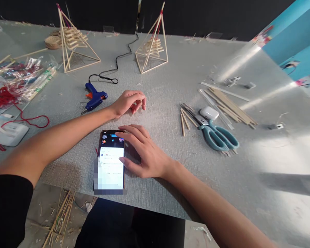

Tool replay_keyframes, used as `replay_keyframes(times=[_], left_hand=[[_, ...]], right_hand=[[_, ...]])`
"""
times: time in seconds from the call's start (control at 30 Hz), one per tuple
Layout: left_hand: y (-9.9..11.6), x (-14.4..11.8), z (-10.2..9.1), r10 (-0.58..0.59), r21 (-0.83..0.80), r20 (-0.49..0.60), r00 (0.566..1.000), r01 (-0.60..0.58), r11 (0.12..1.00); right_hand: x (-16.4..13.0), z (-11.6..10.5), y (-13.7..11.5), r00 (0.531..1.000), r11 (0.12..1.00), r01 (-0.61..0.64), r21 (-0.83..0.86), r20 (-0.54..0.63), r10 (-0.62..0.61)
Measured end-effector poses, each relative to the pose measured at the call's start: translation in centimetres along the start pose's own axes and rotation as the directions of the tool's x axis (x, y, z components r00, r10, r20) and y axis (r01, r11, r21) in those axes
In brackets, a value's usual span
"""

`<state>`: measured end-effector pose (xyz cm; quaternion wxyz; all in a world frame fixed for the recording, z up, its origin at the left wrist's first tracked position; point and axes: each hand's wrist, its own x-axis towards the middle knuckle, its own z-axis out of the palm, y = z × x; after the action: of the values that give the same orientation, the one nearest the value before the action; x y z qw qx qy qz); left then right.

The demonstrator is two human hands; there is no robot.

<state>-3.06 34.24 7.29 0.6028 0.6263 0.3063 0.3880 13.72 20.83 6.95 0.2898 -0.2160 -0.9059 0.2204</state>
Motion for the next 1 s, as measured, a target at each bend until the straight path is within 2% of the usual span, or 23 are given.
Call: replay_keyframes(times=[0.13,0.23,0.53,0.77,0.9,1.0], left_hand=[[-0.4,0.1,-0.1,0.024,0.021,0.027,0.999,-0.025,0.999],[-0.4,0.0,-0.1,0.049,0.035,0.044,0.998,-0.050,0.998],[0.4,-0.5,0.1,0.022,0.039,0.063,0.998,-0.024,0.999],[0.1,-0.3,0.1,0.018,0.059,0.054,0.998,-0.021,0.998],[0.4,-0.5,0.2,0.012,0.049,0.046,0.999,-0.014,0.999],[0.6,-0.6,0.4,0.000,0.042,0.033,0.999,-0.001,0.999]], right_hand=[[0.1,0.0,0.1,0.995,1.000,-0.007,-0.027,-0.098,0.004],[0.1,0.0,0.2,0.993,0.999,-0.024,-0.025,-0.119,0.021],[0.1,-0.5,-0.3,0.997,0.994,0.080,0.071,-0.010,-0.080],[0.0,-0.4,-0.4,0.994,0.994,0.077,0.079,0.069,-0.082],[0.0,-0.3,-0.3,0.994,0.991,0.076,0.107,0.074,-0.084],[0.0,-0.2,-0.2,0.996,0.990,0.075,0.117,0.032,-0.079]])
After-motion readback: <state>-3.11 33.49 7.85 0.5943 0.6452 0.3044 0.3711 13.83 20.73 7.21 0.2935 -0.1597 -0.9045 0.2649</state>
